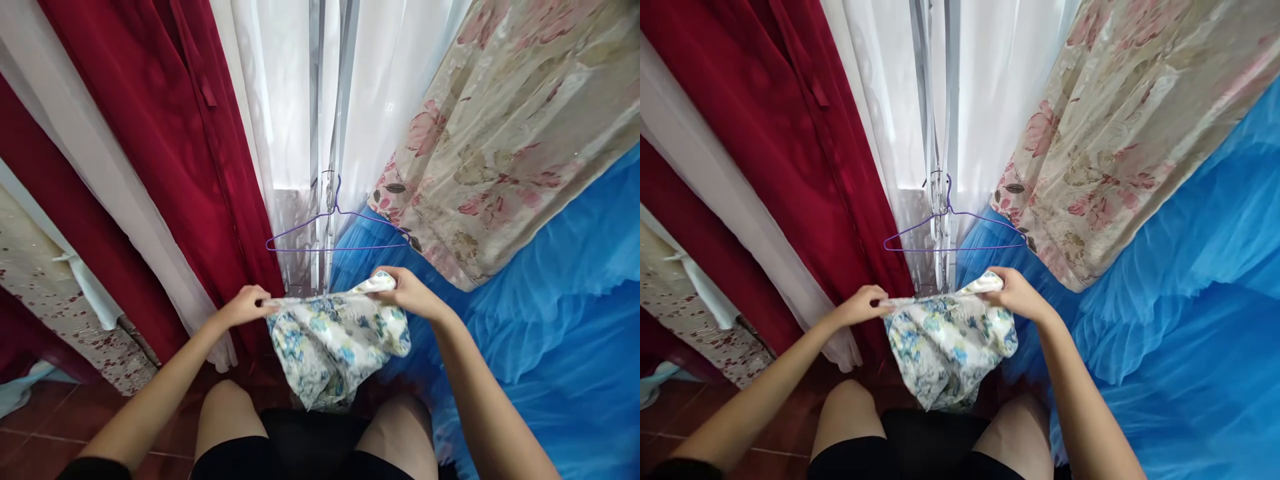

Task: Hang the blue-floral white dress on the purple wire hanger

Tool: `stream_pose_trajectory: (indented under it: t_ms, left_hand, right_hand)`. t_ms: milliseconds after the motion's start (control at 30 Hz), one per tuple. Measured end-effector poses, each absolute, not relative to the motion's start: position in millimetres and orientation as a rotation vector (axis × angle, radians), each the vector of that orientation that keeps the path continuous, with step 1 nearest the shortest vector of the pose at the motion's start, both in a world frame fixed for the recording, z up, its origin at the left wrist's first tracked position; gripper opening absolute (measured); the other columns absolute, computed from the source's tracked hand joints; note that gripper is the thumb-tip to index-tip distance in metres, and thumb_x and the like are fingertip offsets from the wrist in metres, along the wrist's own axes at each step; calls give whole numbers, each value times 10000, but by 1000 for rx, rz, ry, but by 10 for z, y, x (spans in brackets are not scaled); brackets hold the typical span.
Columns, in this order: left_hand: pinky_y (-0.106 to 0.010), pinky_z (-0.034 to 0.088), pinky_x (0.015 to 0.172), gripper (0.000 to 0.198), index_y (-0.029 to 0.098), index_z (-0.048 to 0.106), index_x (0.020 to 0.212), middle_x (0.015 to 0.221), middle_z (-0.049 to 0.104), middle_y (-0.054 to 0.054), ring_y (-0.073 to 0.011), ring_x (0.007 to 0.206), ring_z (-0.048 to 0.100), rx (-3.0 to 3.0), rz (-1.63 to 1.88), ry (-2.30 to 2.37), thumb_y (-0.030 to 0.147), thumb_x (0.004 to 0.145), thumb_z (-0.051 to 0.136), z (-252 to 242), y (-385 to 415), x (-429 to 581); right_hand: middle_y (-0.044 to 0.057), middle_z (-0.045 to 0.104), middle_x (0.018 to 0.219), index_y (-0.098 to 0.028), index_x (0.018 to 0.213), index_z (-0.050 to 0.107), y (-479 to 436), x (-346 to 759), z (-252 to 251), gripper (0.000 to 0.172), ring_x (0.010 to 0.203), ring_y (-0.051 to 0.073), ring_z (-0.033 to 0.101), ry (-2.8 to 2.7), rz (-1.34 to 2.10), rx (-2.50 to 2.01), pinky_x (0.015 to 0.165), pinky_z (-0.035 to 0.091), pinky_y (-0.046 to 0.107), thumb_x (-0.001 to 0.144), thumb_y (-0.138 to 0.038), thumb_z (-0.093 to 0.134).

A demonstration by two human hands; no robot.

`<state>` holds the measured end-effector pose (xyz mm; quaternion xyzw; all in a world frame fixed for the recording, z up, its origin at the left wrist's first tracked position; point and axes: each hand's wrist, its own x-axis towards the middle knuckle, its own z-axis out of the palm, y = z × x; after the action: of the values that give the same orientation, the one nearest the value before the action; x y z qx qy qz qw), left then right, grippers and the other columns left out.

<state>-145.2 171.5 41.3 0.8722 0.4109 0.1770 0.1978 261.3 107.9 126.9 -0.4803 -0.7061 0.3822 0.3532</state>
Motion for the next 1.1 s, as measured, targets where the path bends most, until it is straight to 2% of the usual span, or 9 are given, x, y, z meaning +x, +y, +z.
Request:
stream_pose_trajectory:
  t_ms: [167,233,367,600,700,833,900,1000,1100]
  left_hand:
    - [-410,402,945,299,228,695,915,973,722,-61,-270,1011,590,2633,712,1521,413,964,465,1008,2306,-1670]
    - [-419,427,955,313,220,696,985,1061,724,-82,-277,1056,595,2638,860,1512,388,981,432,1181,2402,-1624]
    - [-387,447,1023,356,186,682,1143,1203,699,-104,-257,1140,615,2584,1165,1297,365,1000,409,1355,2369,-1448]
    - [-357,471,1009,359,208,645,1240,1254,695,-75,-237,1176,640,2510,1288,1053,295,1014,381,1643,2220,-736]
    - [-360,498,904,331,219,593,1275,1149,718,-75,-256,1068,675,2548,1277,1120,329,978,495,1715,2226,-446]
    - [-314,474,753,252,199,673,1054,907,719,-60,-230,826,677,2620,1251,1174,383,971,522,1652,2204,-323]
    - [-303,453,727,287,202,687,976,871,710,-57,-219,796,660,2651,1223,1205,388,995,468,1622,2178,-353]
    - [-306,439,737,288,220,664,990,933,705,-54,-227,845,647,2613,1238,1323,426,993,462,1639,2172,-492]
    - [-296,440,729,283,228,597,1086,936,686,-36,-209,813,631,2372,1311,1353,467,957,514,1642,2232,-732]
  right_hand:
    - [109,710,1199,-146,1389,553,1638,2585,1134,667,977,249,669,-1861,414,-1393,847,503,317,729,-165,644]
    - [138,687,1287,-137,1405,555,1793,2554,1084,645,1086,268,661,-1890,307,-1515,907,491,324,764,-170,622]
    - [132,779,1056,-181,1150,740,1877,2475,994,406,1004,306,703,-1924,256,-1701,804,501,323,777,-149,584]
    - [78,794,1043,-238,1084,763,1589,2284,868,458,998,280,714,-2022,290,-1634,776,494,283,721,-73,538]
    - [59,778,1111,-241,1218,709,1416,2348,831,560,1013,255,707,-1971,288,-1536,823,505,285,717,-77,523]
    - [92,769,951,-133,1509,419,1297,2649,844,761,786,244,690,-1426,68,-1444,748,522,335,758,-153,537]
    - [103,760,906,-94,1432,516,1298,2864,939,666,762,248,672,-1299,43,-1451,728,518,350,781,-226,565]
    - [97,749,786,-90,960,766,1272,3184,1189,361,720,254,658,-1476,376,-1502,673,510,341,759,-375,675]
    - [87,773,829,-115,897,772,1163,3350,1428,428,741,257,686,-1615,995,-1378,684,535,334,694,-491,795]
